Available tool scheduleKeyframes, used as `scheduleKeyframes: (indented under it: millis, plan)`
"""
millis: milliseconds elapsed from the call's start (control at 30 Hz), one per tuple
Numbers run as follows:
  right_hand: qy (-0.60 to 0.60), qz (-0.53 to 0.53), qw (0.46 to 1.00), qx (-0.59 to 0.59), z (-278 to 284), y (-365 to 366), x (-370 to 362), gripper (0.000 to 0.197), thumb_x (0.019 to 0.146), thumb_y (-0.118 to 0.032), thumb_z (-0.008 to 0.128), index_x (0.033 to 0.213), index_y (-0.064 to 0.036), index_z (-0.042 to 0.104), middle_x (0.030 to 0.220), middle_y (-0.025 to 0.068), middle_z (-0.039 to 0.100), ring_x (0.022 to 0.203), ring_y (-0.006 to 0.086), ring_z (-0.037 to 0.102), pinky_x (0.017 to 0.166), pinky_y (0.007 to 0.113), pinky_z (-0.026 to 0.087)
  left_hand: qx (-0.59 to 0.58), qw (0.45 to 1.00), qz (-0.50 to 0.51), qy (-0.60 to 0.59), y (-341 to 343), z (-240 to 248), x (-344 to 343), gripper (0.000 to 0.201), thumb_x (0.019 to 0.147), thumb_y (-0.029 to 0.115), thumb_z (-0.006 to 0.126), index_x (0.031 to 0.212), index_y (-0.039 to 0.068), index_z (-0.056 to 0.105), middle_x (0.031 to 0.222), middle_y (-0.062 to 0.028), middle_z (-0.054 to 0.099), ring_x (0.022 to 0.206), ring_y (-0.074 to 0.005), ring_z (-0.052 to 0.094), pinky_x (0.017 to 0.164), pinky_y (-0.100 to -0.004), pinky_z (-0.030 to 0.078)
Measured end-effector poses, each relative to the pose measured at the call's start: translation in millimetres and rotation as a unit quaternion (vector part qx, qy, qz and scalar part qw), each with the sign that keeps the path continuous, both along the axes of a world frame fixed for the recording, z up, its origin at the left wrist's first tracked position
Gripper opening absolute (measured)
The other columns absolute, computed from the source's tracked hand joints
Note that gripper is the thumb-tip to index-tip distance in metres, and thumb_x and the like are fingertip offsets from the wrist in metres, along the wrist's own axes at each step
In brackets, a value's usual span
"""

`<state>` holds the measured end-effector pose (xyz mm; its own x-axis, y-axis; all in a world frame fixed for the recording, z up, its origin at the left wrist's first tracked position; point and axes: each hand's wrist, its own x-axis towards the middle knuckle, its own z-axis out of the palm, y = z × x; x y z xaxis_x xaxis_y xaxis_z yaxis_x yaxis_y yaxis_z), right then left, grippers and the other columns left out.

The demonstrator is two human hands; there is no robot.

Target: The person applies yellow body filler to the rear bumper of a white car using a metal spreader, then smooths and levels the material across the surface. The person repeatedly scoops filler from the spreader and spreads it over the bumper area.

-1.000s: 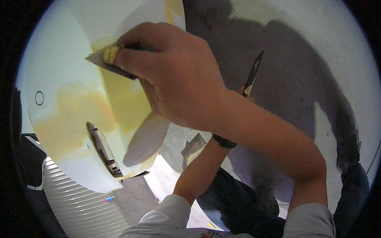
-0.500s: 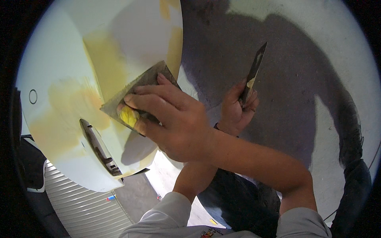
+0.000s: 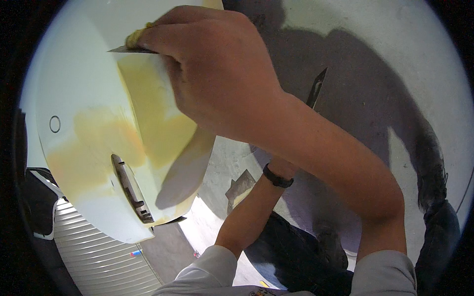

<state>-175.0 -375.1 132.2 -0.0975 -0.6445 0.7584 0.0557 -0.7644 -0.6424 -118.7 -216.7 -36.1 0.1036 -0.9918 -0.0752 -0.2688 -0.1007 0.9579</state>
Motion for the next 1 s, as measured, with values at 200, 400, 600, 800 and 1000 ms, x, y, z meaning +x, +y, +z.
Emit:
scheduleKeyframes:
  millis: [200, 400, 600, 800, 1000]
  plan:
    - [-0.067, 0.054, 0.996, 0.020, 12, 22, 8, 0.021, 0.077, 0.002, 0.069, 0.096, -0.0053, 0.076, 0.104, 0.0121, 0.071, 0.090, 0.0276, 0.070, 0.074, 0.037, 0.057, 0.068, 0.876, 0.067, 0.473, 7, -1, 0, 0.049, 0.105, 0.023, 0.051, 0.147, 0.004, 0.036, 0.144, -0.0101, 0.048, 0.128, -0.0236, 0.050, 0.106, -0.0382, 0.045]
    - [-0.089, 0.066, 0.992, 0.054, 6, 51, 17, 0.020, 0.074, -0.001, 0.072, 0.093, -0.0070, 0.076, 0.100, 0.0096, 0.069, 0.092, 0.0258, 0.068, 0.073, 0.035, 0.057, 0.195, 0.802, 0.205, 0.526, 1, 18, 4, 0.025, 0.104, 0.028, 0.052, 0.092, 0.008, 0.058, 0.067, -0.0014, 0.055, 0.061, -0.0105, 0.051, 0.061, -0.0289, 0.043]
    - [-0.093, 0.075, 0.990, 0.072, -6, 94, 26, 0.011, 0.070, -0.006, 0.077, 0.080, -0.0069, 0.074, 0.105, 0.0084, 0.068, 0.094, 0.0222, 0.067, 0.075, 0.035, 0.058, 0.163, 0.868, 0.194, 0.427, -13, 28, -10, 0.032, 0.104, 0.029, 0.051, 0.076, 0.014, 0.051, 0.055, 0.0036, 0.038, 0.050, -0.0082, 0.030, 0.052, -0.0272, 0.026]
    - [-0.113, 0.043, 0.992, 0.042, -16, 124, 43, 0.022, 0.065, -0.009, 0.080, 0.086, -0.0097, 0.077, 0.103, 0.0094, 0.071, 0.095, 0.0241, 0.071, 0.086, 0.042, 0.057, 0.155, 0.840, 0.161, 0.495, -11, 30, -11, 0.031, 0.104, 0.030, 0.052, 0.078, 0.013, 0.051, 0.055, 0.0041, 0.033, 0.051, -0.0078, 0.029, 0.053, -0.0267, 0.027]
    - [-0.060, 0.147, 0.987, 0.026, -19, 125, 12, 0.020, 0.074, -0.011, 0.079, 0.094, -0.0110, 0.077, 0.104, 0.0122, 0.071, 0.096, 0.0245, 0.071, 0.089, 0.046, 0.058, 0.184, 0.832, 0.147, 0.502, -16, 20, 0, 0.025, 0.104, 0.028, 0.051, 0.088, 0.010, 0.055, 0.061, 0.0036, 0.038, 0.055, -0.0072, 0.032, 0.054, -0.0274, 0.029]
